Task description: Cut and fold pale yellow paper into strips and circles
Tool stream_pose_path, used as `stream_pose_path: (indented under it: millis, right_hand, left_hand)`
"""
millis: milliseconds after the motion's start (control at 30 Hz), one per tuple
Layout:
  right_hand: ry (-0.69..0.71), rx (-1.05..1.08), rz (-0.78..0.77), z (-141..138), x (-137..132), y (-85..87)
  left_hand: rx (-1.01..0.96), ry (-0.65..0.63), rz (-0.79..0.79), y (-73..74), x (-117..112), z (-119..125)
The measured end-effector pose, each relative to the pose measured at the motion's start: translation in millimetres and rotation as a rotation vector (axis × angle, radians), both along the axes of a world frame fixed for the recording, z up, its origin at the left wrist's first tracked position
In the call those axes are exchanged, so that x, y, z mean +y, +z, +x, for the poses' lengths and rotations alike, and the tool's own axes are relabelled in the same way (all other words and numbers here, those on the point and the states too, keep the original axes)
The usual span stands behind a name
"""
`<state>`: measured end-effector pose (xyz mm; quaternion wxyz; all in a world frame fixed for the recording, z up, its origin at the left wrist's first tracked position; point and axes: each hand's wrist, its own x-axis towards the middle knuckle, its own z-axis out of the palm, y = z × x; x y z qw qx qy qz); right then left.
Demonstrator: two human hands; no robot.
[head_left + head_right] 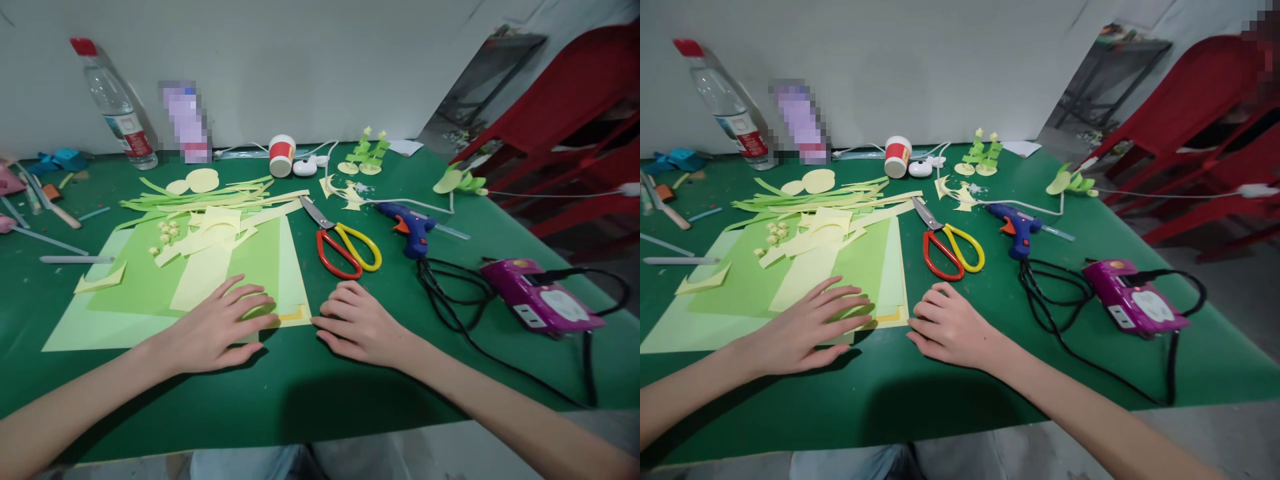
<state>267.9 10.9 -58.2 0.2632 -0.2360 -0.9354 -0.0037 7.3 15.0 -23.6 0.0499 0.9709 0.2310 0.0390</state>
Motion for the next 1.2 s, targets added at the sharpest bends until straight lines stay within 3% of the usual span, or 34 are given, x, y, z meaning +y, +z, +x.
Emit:
stream_pose_path:
  millis: [333,567,933,1200]
  right_hand:
    - [-0.012,-0.133,-0.071,1.9,5.1,2.4]
    - [0.002,-0.021,-0.165,10.4,6.4,0.0]
    - [-0.011,-0.207,-0.098,2.9,6.1,0.8]
    - [-0.053,-0.049,-0.124,5.9,7.3,-2.4]
  left_hand:
    - [0.083,-0.069,-0.092,-4.4,2.4,12.6]
    - [0.063,-0.057,-0.067,-10.4,4.0,12.6]
    - [0.072,-0.068,-0.064,-10.8,3.7,12.2]
    - [-0.048,0.019,0.063,-14.4,-1.7,15.2]
